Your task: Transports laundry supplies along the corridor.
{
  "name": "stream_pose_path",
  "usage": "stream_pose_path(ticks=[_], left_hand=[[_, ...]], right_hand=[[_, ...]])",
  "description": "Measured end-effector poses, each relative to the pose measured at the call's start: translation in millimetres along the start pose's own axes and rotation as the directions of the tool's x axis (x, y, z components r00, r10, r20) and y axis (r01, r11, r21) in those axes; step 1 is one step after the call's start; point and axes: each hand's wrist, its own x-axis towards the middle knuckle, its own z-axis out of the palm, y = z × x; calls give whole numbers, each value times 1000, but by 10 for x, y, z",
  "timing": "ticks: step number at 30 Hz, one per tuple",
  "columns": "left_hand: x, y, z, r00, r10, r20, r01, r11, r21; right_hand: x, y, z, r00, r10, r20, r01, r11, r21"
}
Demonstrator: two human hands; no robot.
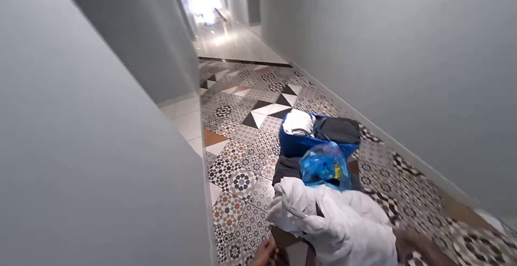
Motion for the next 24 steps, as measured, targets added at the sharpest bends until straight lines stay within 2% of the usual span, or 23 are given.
stream_pose_path(ticks=[4,6,8,11,16,22,24], left_hand=[[579,1009,-91,963,-100,252,53,981,189],[779,1385,-96,906,-152,396,33,957,289],[931,1650,-88,851,-232,470,16,908,419],[1121,1762,-97,825,-362,434,83,837,541],[1278,1789,-447,797,-449,403,270,863,427],[1541,2134,-723,786,-547,287,460,829,320],[1683,2241,-776,787,-555,270,467,821,328]], right_hand=[[35,-161,214,997,76,2,-76,996,40],[39,-241,361,990,138,8,-138,990,25],[-76,-414,497,981,194,4,-194,979,59],[-233,-620,793,954,299,0,-292,933,212],[-610,-1310,1172,920,366,140,-389,898,206],[-929,-2260,1610,873,415,255,-485,792,371],[-968,-2528,1767,881,383,278,-472,766,437]])
